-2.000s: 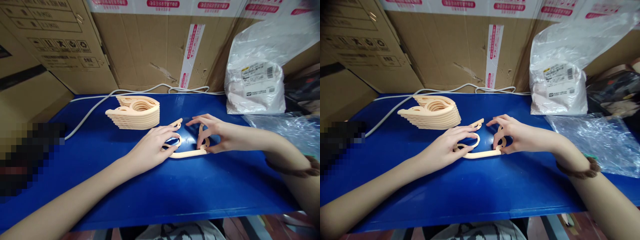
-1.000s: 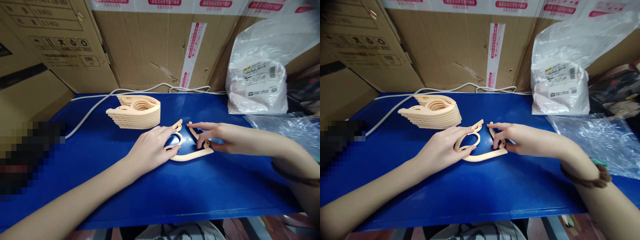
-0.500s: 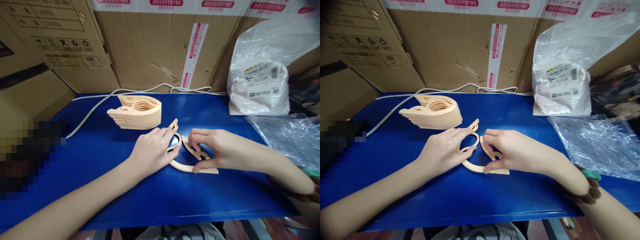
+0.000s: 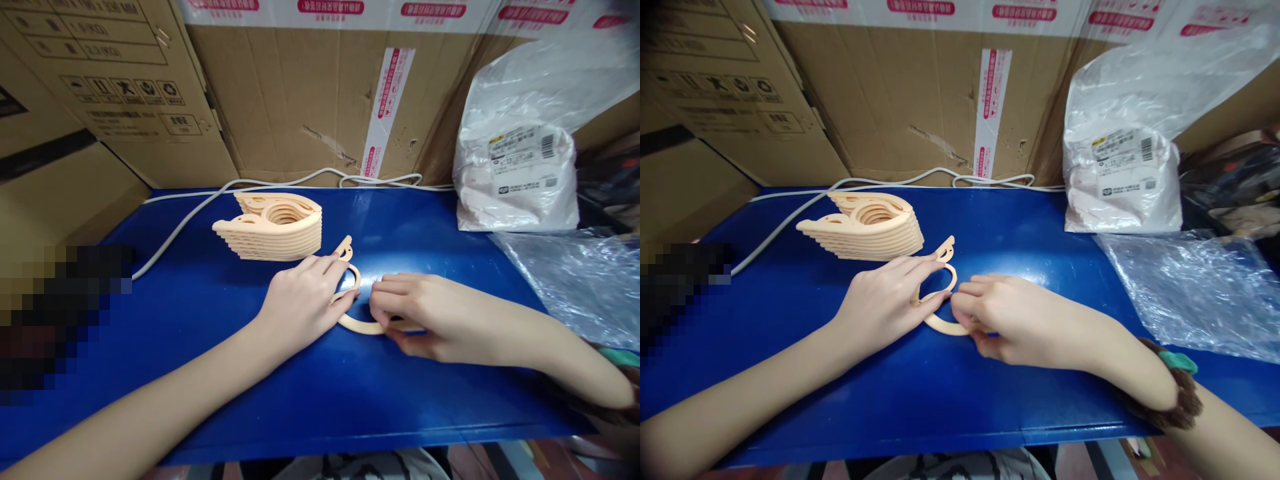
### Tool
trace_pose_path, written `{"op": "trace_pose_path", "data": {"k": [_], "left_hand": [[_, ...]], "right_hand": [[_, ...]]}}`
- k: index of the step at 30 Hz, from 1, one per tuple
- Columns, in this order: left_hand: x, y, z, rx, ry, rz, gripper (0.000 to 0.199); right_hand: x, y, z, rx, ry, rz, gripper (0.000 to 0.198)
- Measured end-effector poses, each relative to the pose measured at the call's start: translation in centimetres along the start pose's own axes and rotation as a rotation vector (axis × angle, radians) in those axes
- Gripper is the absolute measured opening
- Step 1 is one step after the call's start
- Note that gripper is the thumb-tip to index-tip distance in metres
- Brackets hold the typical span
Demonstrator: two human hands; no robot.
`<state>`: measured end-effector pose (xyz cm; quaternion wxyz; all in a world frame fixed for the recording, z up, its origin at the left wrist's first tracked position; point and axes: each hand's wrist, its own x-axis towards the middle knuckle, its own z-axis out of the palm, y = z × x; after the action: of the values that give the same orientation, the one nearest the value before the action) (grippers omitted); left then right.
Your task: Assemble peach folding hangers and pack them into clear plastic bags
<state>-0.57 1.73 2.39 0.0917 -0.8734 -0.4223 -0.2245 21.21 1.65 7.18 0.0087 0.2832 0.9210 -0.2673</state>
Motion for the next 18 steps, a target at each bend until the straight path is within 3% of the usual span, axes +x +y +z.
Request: {"op": "trace_pose_path", "data": {"k": [6,18], "left_hand": [[0.0,0.0,-0.1,0.009,-0.004,0.015,0.030],[0.0,-0.3,0.2,0.018,-0.003,0.008,0.028]], "right_hand": [[0.3,1.8,0.0,-0.109,0.096,-0.009,0.016],[0.6,2.6,0.4,-0.184,0.170,-0.034,0.021]]}}
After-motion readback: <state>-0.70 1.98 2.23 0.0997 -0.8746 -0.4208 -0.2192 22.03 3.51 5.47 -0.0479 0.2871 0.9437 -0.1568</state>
